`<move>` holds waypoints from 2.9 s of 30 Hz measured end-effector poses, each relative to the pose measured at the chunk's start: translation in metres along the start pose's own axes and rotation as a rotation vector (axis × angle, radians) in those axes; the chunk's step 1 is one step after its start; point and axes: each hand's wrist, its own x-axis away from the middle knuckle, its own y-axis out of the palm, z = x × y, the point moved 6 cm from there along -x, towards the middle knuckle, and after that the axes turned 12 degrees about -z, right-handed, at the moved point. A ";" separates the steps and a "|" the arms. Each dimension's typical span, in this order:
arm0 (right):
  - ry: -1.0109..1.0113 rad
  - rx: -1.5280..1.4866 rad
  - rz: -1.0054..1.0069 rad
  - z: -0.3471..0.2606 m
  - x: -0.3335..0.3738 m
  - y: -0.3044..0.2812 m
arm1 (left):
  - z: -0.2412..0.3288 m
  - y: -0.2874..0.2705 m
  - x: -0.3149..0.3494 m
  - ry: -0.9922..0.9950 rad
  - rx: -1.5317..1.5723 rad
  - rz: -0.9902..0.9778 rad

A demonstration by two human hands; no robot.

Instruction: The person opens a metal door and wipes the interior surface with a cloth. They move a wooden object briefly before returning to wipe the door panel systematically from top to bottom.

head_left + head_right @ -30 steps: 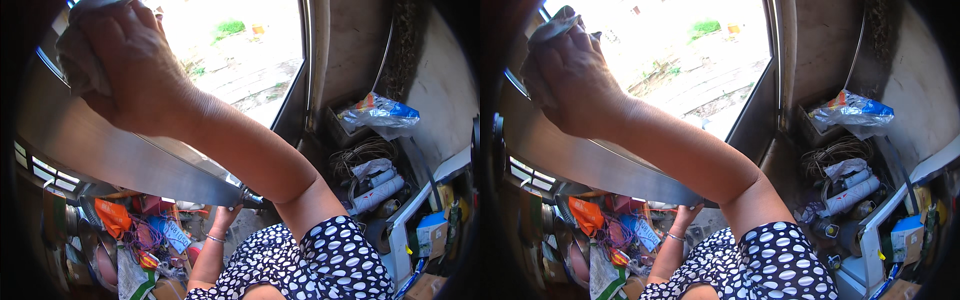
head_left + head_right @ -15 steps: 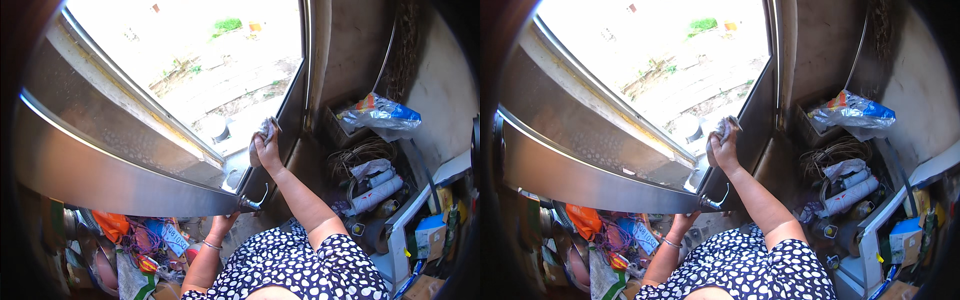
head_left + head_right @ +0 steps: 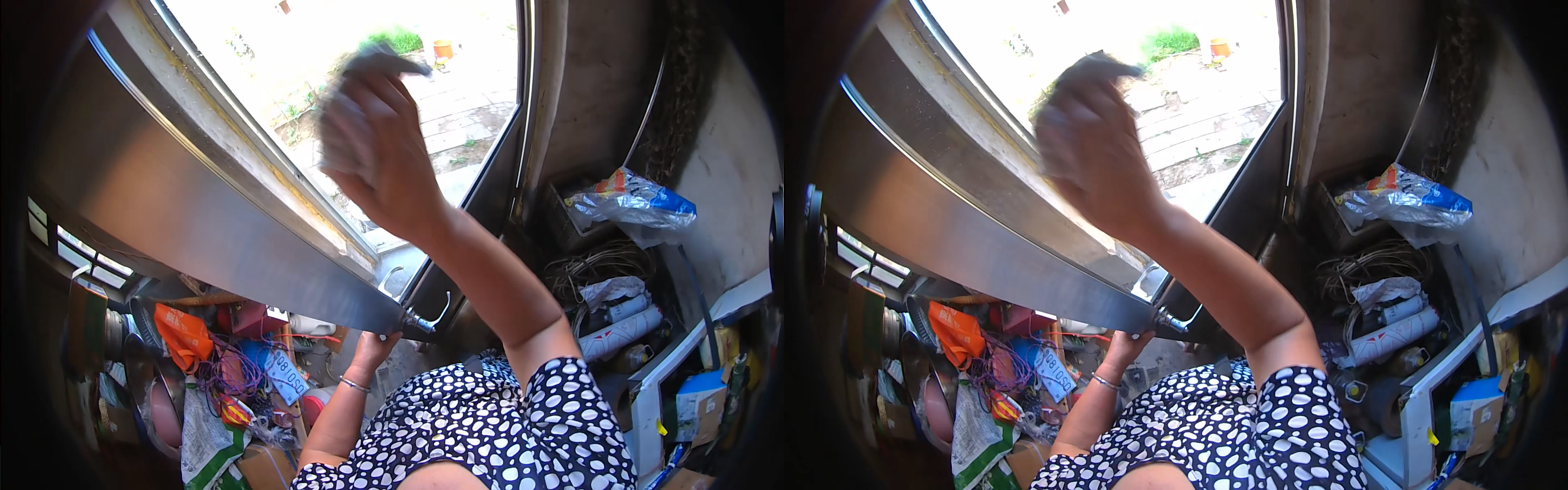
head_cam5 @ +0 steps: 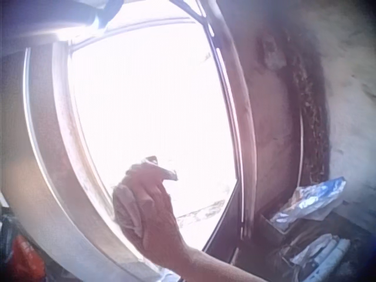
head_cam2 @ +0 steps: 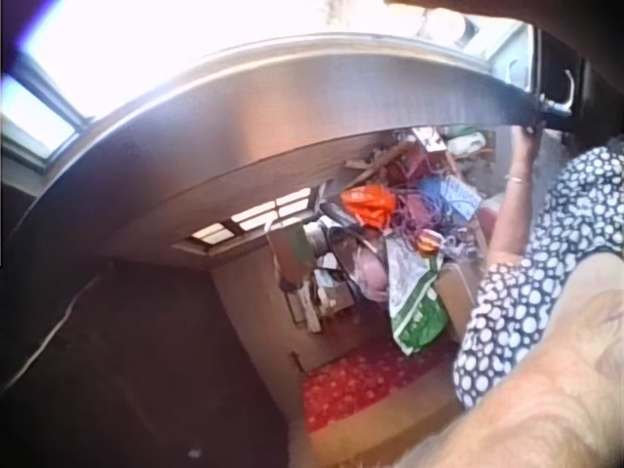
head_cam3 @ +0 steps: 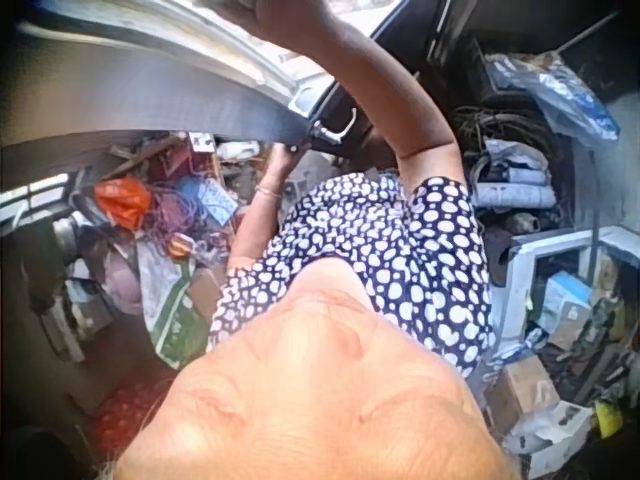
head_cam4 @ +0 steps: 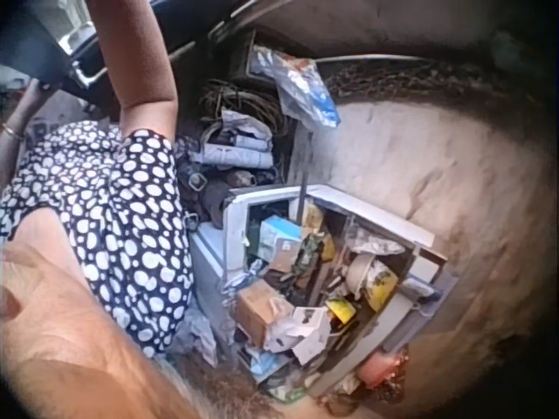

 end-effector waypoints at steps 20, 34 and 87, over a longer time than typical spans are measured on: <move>0.391 -0.135 -0.101 -0.041 0.183 0.046 | -0.021 -0.001 -0.006 -0.107 -0.008 -0.114; 0.999 -0.518 -0.152 -0.038 0.265 0.060 | -0.024 0.015 -0.001 -0.118 -0.015 -0.094; 1.122 -0.240 -0.061 0.065 0.333 0.035 | 0.001 0.051 0.017 -0.079 0.211 -0.008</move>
